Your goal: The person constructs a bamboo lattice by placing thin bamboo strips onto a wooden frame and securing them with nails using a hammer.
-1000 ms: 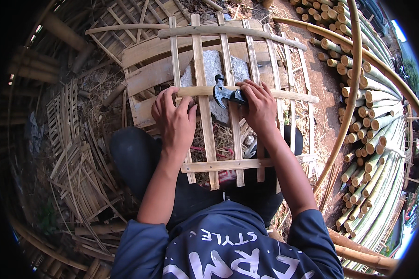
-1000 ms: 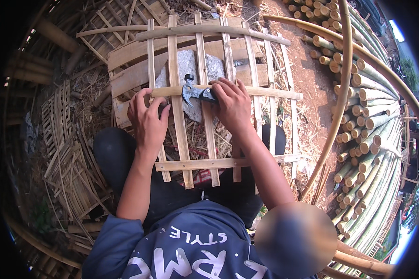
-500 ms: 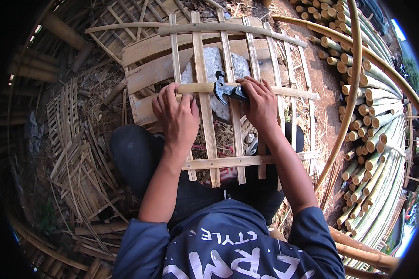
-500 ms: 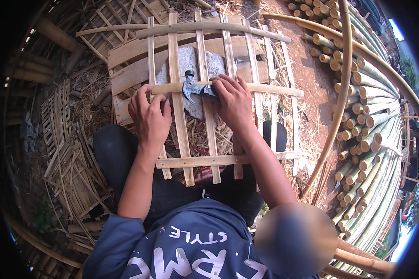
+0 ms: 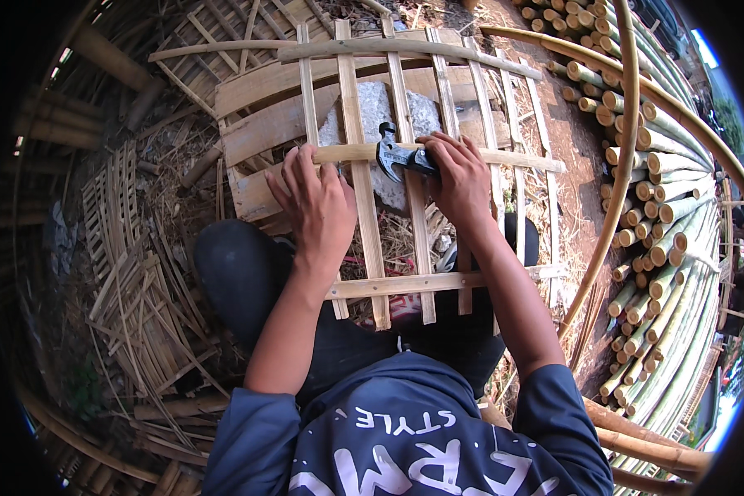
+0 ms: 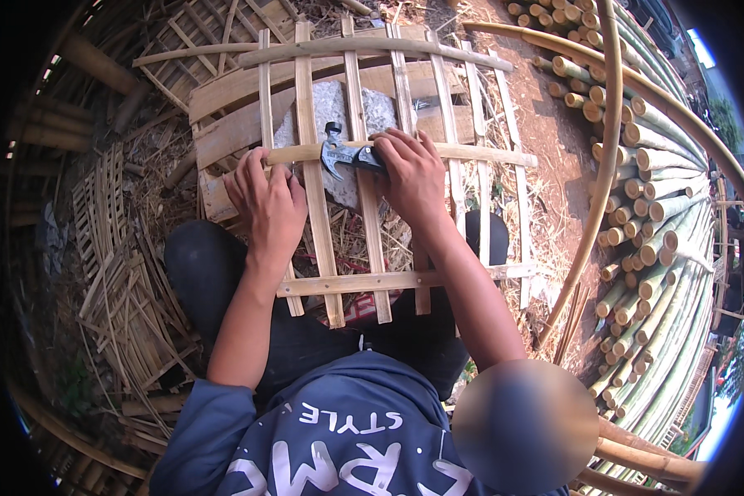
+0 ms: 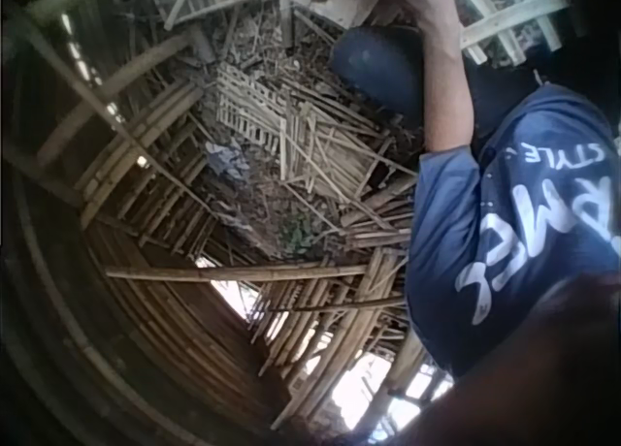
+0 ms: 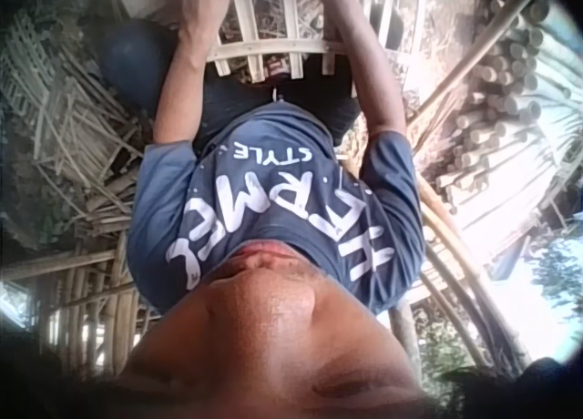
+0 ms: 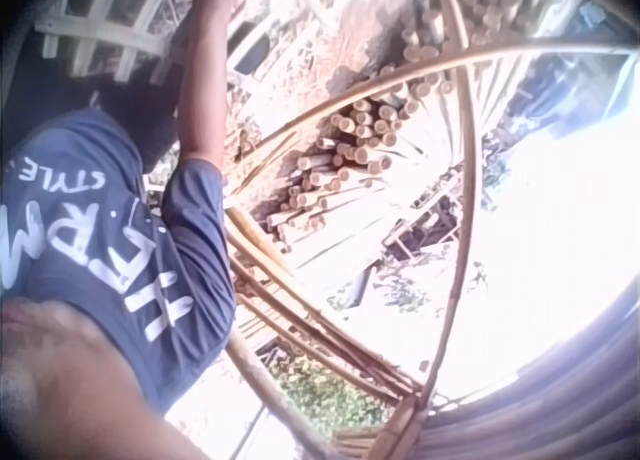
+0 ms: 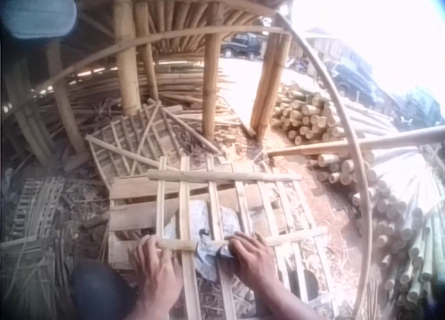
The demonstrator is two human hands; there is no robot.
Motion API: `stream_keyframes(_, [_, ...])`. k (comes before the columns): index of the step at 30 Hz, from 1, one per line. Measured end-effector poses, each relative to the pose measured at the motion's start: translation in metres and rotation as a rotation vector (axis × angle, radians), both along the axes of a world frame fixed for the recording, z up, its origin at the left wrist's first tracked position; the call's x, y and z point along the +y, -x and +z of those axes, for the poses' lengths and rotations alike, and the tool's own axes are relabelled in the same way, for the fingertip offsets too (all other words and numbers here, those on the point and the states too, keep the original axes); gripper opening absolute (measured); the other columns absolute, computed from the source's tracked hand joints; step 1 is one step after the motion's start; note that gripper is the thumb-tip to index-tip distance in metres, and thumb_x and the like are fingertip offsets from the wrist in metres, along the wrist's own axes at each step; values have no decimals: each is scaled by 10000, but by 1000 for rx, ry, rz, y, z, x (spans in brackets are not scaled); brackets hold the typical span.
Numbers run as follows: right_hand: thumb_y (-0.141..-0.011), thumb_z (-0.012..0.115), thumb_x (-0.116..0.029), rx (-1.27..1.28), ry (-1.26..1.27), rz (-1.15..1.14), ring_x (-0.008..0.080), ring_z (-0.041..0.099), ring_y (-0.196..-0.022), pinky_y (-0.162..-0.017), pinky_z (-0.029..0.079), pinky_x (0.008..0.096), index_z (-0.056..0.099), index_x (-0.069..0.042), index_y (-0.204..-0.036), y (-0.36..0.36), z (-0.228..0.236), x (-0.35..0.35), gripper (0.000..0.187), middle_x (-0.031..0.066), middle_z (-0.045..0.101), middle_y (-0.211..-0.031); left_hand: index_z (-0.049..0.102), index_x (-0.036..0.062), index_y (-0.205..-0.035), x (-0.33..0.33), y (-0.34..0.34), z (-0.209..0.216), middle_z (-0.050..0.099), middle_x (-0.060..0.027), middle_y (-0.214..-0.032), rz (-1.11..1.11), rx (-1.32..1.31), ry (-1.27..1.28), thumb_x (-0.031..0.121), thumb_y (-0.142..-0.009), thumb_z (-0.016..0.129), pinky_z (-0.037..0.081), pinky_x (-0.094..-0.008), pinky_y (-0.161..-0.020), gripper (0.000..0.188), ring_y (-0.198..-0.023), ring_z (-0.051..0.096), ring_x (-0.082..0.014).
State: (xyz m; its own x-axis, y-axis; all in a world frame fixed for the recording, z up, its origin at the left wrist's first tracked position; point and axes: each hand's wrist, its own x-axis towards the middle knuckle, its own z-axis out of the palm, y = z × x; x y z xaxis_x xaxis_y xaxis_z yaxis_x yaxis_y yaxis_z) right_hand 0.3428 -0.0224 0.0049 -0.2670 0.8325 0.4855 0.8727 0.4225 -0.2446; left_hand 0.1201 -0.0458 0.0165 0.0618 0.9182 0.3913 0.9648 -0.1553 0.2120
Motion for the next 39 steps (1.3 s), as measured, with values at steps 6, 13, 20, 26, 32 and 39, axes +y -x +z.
stream_keyframes(6, [-788, 703, -127, 5, 0, 10, 231, 622, -1211, -1047, 440, 496, 638, -105, -1120, -6, -1, 1, 338, 45, 700, -1186, 644, 17, -899, -9, 5, 4, 521, -132, -1261, -64, -120, -74, 120, -853, 677, 328, -662, -1068, 118, -1307, 446, -347])
stream_keyframes(13, [-786, 718, -139, -5, -14, 15, 239, 626, -1205, -1047, 439, 482, 647, -99, -1159, -12, -3, 2, 381, 55, 702, -1188, 620, 6, -886, -10, 5, 15, 644, -150, -1001, -146, -496, -112, 0, -830, 683, 495, -443, -875, 85, -973, 634, -341])
stream_keyframes(20, [-796, 712, -144, 12, -39, 38, 243, 632, -1195, -1041, 443, 482, 651, -94, -1164, -16, -4, 6, 376, 58, 707, -1185, 610, -22, -862, -8, 10, 5, 734, -146, -849, -144, -911, 162, 29, -913, 674, 560, -297, -674, 96, -742, 754, -186])
stream_keyframes(26, [-800, 704, -157, -2, -37, 22, 241, 637, -1181, -1030, 448, 478, 659, -98, -1125, -20, -6, 5, 333, 52, 709, -1172, 593, -46, -841, 1, 11, 7, 731, -121, -853, -183, -1065, 235, -18, -914, 666, 568, -259, -694, 107, -774, 747, -160])
stream_keyframes(32, [-837, 674, -161, 5, -63, 23, 242, 641, -1174, -1025, 450, 479, 661, -102, -1118, -22, -6, 6, 288, 51, 711, -1169, 604, -47, -853, 8, 16, 14, 724, -116, -847, -179, -1057, 248, -33, -903, 676, 563, -244, -687, 89, -750, 731, -139])
stream_keyframes(39, [-848, 671, -164, 15, -61, 9, 241, 646, -1165, -1023, 454, 483, 663, -105, -1111, -22, -8, 2, 269, 50, 716, -1159, 669, -40, -861, 22, 26, 21, 726, -72, -814, -228, -902, 301, -2, -896, 702, 555, -249, -699, 60, -756, 719, -115])
